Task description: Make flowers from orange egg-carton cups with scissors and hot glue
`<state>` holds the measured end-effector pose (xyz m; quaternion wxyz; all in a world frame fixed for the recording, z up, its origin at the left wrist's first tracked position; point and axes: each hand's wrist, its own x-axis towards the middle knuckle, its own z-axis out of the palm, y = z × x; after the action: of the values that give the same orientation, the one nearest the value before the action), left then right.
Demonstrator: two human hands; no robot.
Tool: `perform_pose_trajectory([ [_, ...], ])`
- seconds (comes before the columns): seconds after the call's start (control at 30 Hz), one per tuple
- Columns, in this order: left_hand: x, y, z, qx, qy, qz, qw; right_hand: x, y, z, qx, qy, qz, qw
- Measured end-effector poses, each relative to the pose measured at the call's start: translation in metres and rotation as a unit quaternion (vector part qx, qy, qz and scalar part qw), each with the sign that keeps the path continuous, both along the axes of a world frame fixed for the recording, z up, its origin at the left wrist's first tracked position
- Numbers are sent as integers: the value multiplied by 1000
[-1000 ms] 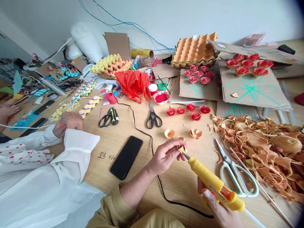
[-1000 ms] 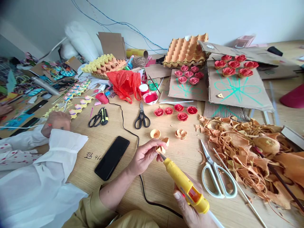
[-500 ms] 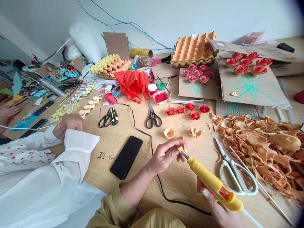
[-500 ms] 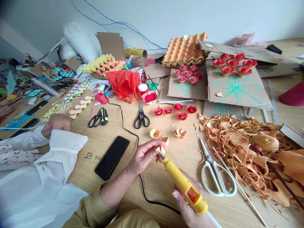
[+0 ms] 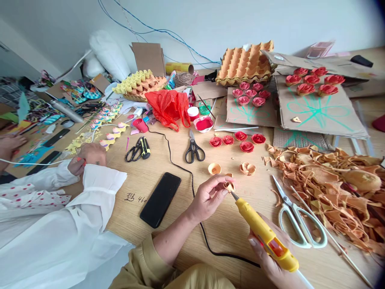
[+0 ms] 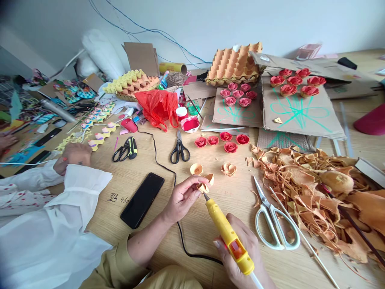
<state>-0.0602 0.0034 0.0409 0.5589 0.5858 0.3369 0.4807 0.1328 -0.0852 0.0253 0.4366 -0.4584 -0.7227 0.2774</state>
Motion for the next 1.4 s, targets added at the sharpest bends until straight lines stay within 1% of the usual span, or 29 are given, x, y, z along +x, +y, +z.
perform_pose_trajectory([
  [0.17,0,-1,-6,58,71,51,995,0,1,-2,11,-18,-1,1000],
  [0.37,0,0,-7,100,79,96,987,3,-1,-2,-4,-7,-4,1000],
  [0.43,0,-1,-7,106,80,97,986,4,-3,-4,-25,25,-17,999],
  [0.53,0,-2,-6,118,88,81,986,6,-3,-5,-92,85,-62,990],
  [0.6,1,-3,-5,126,92,59,986,6,-1,-4,-145,130,-83,977],
  [0.67,3,-4,-4,136,90,37,986,4,2,-2,-201,189,-87,957],
  [0.77,8,-8,-2,157,79,18,984,-2,8,0,-266,301,-103,910],
  [0.87,14,-13,-1,166,80,1,983,-9,11,-1,-271,385,-119,874],
  [0.93,17,-16,-1,161,87,-11,983,-13,11,-3,-271,405,-127,864],
  [1.03,21,-20,-2,147,84,-23,985,-15,11,-5,-270,403,-133,864],
  [1.2,25,-23,-3,142,71,-22,987,-17,11,-3,-260,364,-153,881],
  [1.3,25,-24,-2,157,87,-19,984,-17,11,2,-250,341,-162,892],
  [1.4,24,-25,1,196,118,-5,974,-18,11,8,-232,322,-160,904],
])
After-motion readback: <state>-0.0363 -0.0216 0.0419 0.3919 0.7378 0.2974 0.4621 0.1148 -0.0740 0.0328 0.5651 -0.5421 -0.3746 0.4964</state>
